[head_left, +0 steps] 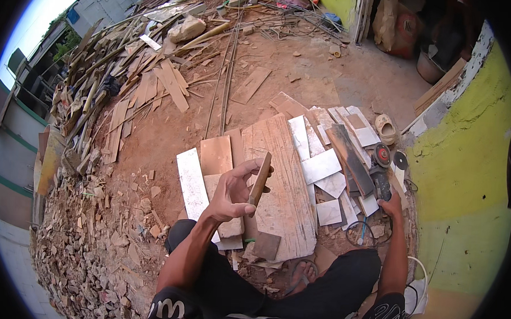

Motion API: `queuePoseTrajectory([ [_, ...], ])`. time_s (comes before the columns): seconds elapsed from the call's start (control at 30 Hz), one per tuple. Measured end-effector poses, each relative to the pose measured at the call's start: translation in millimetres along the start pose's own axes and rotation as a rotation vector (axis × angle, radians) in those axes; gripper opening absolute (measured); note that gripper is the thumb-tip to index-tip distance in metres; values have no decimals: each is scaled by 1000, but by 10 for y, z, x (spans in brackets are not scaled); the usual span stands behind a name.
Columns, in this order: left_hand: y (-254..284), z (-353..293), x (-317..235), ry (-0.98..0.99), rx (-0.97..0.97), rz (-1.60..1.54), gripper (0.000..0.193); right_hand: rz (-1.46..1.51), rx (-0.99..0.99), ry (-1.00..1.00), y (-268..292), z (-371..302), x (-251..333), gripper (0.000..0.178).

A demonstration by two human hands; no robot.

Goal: The person sits on the ground and uses an angle grinder to cut a small tile. After cutting, they inspect the cut edges and compare the two pieces.

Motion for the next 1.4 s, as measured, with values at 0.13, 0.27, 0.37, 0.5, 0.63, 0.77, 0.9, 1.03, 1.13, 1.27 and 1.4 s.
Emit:
queuePoseTrajectory([
  [0.13, 105, -46, -40, -73, -65, 161, 97, -74, -5, -36, 81, 29, -96, 109],
  [0.27, 135, -134, -153, -86, -124, 400, 94, -238, 55, -191, 240, -56, -8, 114],
  [0.37, 244, -153, -156, -47, -159, 430, 95, -761, 239, -295, 553, -101, 418, 90],
  [0.5, 329, -158, -317, -121, -274, 8, 100, -573, 518, 125, 639, -604, 2535, 68],
  [0.63, 425, -134, -331, -194, -267, -215, 90, -679, 998, 426, -338, -997, 3694, 68],
  [0.77, 373, -89, -295, -236, -231, -277, 76, -1081, 1255, 376, -1667, -1181, 3635, 58],
  [0.9, 331, -134, -277, -221, -271, -274, 78, -993, 1083, 425, -2525, -1483, 3301, 42],
  [1.03, 397, -208, -357, -231, -331, -261, 87, -756, 666, 449, -2648, -1979, 3470, 72],
  [1.13, 427, -179, -281, -214, -285, -335, 87, -806, 618, 479, -2890, -2213, 3285, 95],
  [1.27, 389, -175, -324, -227, -255, -291, 79, -692, 628, 455, -2757, -2094, 3260, 94],
  [1.4, 398, -232, -376, -228, -227, -396, 79, -392, 504, 276, -2025, -1671, 3567, 103],
])
Point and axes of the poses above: each hand's wrist, its own z-axis towards the middle knuckle, its own y-axis out of the back of the hand, x = y × z, the point moved 6 cm from there along z, towards the middle knuckle, and after that the axes turned 11 degrees about x, right-handed, at the moved point
